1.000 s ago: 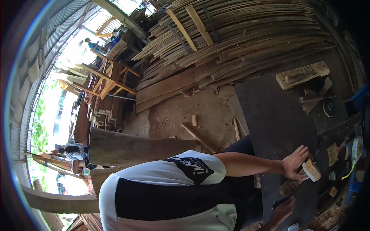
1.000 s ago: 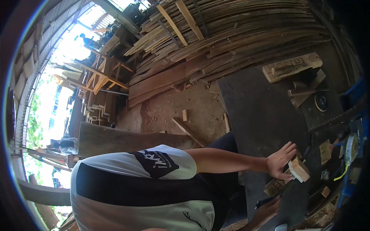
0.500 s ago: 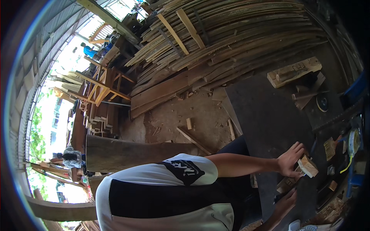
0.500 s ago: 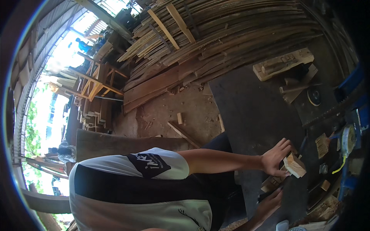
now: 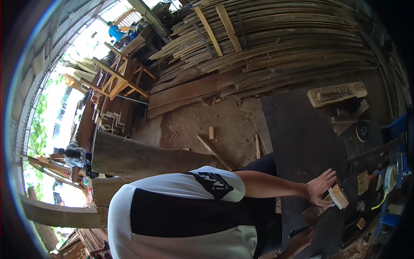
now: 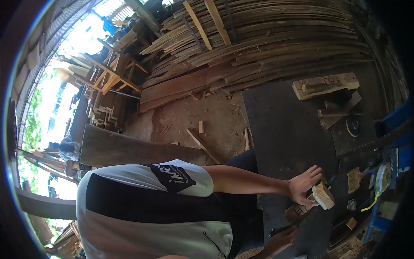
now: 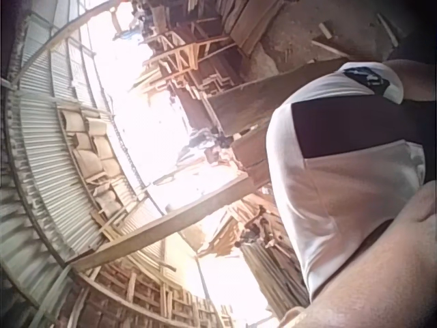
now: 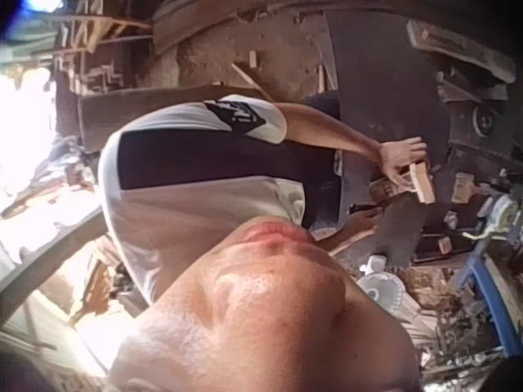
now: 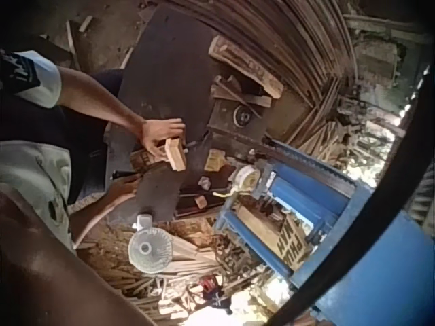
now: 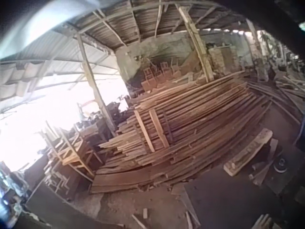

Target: The person positions wooden blocks on a table, cuts the wood using a saw blade, and places the saw blade down on the table.

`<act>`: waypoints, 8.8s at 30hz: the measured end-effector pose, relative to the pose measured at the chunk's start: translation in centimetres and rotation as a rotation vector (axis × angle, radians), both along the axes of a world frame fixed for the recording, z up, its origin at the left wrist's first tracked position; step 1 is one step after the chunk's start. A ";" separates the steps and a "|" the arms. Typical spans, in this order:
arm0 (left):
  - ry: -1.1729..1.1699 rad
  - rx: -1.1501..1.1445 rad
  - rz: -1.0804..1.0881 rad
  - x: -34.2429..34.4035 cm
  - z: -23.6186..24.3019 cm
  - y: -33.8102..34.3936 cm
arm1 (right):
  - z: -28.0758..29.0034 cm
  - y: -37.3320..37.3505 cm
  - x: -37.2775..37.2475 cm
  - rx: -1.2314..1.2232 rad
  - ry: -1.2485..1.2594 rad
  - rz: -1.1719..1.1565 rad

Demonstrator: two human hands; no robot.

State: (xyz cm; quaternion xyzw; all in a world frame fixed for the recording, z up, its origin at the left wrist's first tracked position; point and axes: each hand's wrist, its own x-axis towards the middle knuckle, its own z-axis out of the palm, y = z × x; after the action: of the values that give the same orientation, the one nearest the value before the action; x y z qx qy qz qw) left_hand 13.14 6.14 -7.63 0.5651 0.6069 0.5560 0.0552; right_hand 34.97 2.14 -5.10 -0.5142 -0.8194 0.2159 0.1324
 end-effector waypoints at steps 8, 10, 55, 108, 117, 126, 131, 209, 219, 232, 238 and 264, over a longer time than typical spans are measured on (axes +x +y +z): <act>-0.024 0.016 0.003 0.1 -0.2 0.3 | 1.5 1.7 -3.0 -0.174 0.042 -0.080; -0.033 0.008 -0.007 -0.1 0.1 0.3 | 1.8 -0.4 -2.3 -0.022 0.059 -0.114; 0.083 -0.064 -0.157 -3.2 0.6 -1.1 | 1.7 0.2 -3.8 0.066 0.069 0.122; -0.430 -0.206 -0.343 -1.9 -1.9 -1.6 | 6.7 1.1 -5.3 -0.143 0.106 -0.254; -0.471 -0.179 -0.345 -1.1 -1.6 -2.2 | 6.1 1.5 -6.9 -0.280 0.048 -0.187; -0.489 -0.189 -0.395 -1.9 -2.5 -1.6 | 5.9 1.3 -6.4 -0.196 0.132 -0.182; -0.349 -0.121 -0.404 -2.4 -2.1 -1.2 | 7.7 0.5 -4.8 -0.263 0.113 -0.179; -0.553 -0.307 -0.384 -4.4 -3.3 -2.3 | 7.4 -0.6 -4.9 -0.195 0.119 -0.151; -0.414 -0.122 -0.377 -3.3 -3.6 -1.5 | 7.0 -1.6 -4.3 -0.262 0.082 -0.250; -0.413 -0.163 -0.454 -3.3 -4.4 -1.3 | 6.3 0.0 -5.6 -0.157 0.011 -0.189; -0.381 -0.132 -0.448 -2.0 -1.3 -1.3 | 8.2 -6.3 -0.9 -0.225 0.018 -0.201; -1.350 -0.407 -0.361 -7.4 4.8 -5.7 | 9.5 -10.4 3.9 -0.162 0.321 -0.344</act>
State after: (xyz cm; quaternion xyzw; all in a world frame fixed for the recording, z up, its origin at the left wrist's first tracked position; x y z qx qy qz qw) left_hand 5.78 0.42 -2.85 0.1688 0.4293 0.6417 0.6127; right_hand 38.91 -8.24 4.36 -0.6143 -0.6682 0.3340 0.2543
